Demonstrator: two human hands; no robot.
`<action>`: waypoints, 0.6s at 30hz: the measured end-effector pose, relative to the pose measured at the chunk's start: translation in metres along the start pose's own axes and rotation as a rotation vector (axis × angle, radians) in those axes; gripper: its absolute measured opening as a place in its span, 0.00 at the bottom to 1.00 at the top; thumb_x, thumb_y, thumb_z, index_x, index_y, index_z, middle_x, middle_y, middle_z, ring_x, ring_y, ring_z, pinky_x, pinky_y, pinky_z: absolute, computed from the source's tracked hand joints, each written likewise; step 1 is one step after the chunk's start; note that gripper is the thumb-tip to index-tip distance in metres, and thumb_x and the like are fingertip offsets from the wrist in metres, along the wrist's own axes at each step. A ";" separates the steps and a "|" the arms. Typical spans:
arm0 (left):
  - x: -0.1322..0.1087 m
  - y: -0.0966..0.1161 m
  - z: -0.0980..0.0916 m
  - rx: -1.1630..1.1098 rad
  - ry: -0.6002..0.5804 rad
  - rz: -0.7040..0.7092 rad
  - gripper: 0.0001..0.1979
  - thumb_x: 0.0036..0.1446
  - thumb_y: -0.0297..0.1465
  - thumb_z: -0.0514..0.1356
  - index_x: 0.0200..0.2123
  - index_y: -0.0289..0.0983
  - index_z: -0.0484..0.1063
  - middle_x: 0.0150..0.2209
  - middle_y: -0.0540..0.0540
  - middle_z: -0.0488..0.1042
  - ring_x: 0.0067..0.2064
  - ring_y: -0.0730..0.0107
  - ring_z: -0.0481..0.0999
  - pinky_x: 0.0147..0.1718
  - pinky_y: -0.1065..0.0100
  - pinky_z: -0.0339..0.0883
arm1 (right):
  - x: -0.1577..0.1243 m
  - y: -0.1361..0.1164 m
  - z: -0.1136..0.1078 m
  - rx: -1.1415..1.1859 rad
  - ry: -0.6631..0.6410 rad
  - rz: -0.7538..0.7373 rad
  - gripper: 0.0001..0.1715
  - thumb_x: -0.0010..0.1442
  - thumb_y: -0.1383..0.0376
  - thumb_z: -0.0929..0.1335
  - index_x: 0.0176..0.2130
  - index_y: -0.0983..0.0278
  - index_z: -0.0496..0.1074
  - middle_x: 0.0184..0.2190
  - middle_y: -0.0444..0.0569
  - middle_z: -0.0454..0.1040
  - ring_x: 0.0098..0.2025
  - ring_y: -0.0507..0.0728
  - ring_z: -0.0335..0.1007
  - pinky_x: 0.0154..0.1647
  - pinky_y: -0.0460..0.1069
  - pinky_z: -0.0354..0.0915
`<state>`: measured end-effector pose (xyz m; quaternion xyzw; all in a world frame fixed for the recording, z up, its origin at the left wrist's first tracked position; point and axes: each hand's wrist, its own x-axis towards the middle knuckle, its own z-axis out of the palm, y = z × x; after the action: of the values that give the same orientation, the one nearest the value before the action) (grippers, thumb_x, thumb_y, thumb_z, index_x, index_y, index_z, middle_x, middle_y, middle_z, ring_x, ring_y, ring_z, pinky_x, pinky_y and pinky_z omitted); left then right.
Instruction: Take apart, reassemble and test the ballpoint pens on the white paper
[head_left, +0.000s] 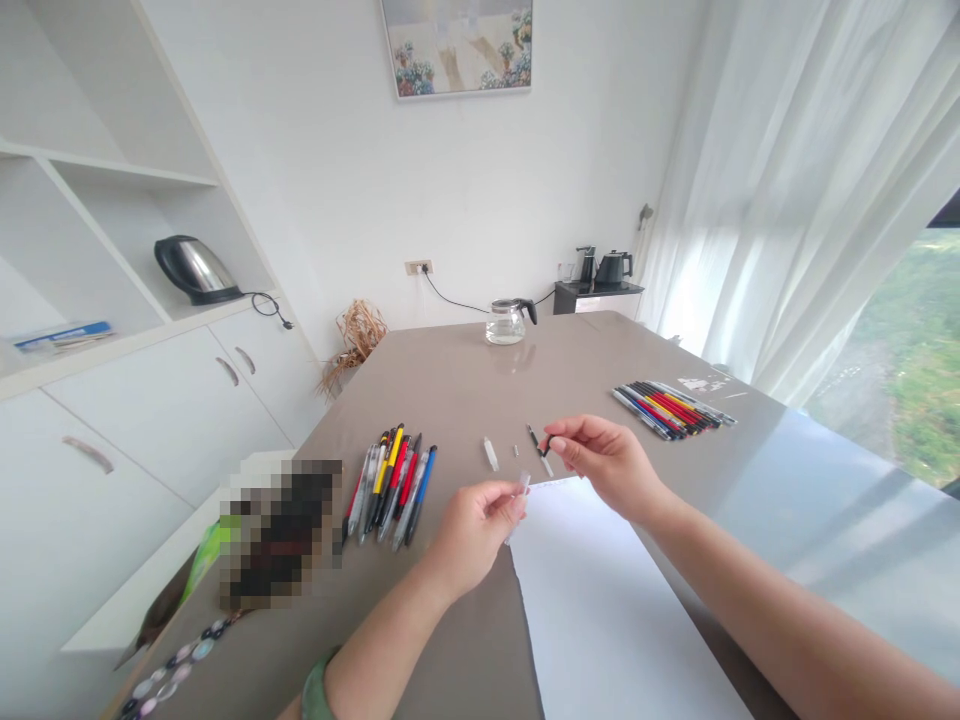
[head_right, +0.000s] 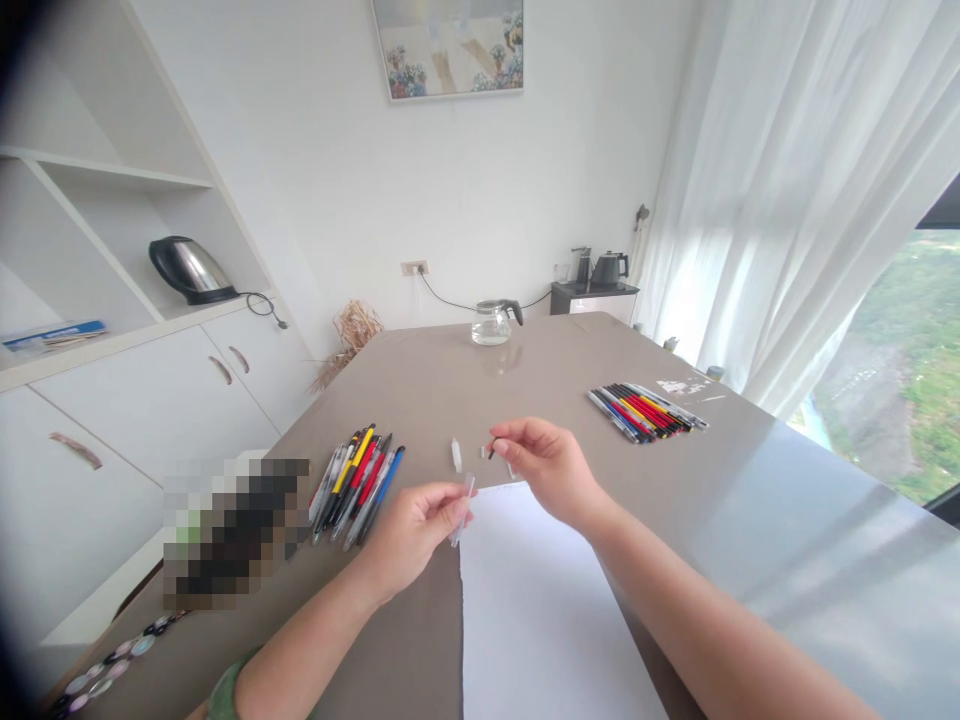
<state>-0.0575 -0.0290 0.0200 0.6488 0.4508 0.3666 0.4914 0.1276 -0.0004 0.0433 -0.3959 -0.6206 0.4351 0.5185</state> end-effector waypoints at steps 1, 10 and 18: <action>0.000 -0.001 0.000 0.023 0.001 0.008 0.19 0.50 0.40 0.55 0.41 0.34 0.70 0.34 0.44 0.74 0.35 0.65 0.70 0.35 0.67 0.62 | -0.004 0.000 0.002 0.013 0.001 -0.004 0.16 0.49 0.59 0.67 0.36 0.66 0.68 0.30 0.51 0.72 0.27 0.51 0.64 0.26 0.46 0.60; 0.001 0.000 0.000 0.079 0.020 0.056 0.15 0.50 0.38 0.56 0.38 0.36 0.72 0.34 0.46 0.75 0.36 0.65 0.71 0.35 0.68 0.63 | -0.019 -0.002 0.008 -0.114 0.021 -0.019 0.10 0.49 0.61 0.67 0.30 0.65 0.71 0.28 0.49 0.73 0.27 0.50 0.63 0.27 0.47 0.61; 0.002 -0.003 0.000 0.073 0.021 0.054 0.16 0.50 0.38 0.56 0.40 0.35 0.71 0.36 0.45 0.74 0.38 0.65 0.71 0.37 0.67 0.63 | -0.020 0.002 0.010 -0.186 0.002 0.017 0.10 0.50 0.60 0.66 0.29 0.65 0.72 0.26 0.47 0.72 0.26 0.50 0.63 0.27 0.47 0.61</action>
<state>-0.0574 -0.0270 0.0174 0.6741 0.4514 0.3698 0.4528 0.1209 -0.0199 0.0345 -0.4481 -0.6544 0.3795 0.4763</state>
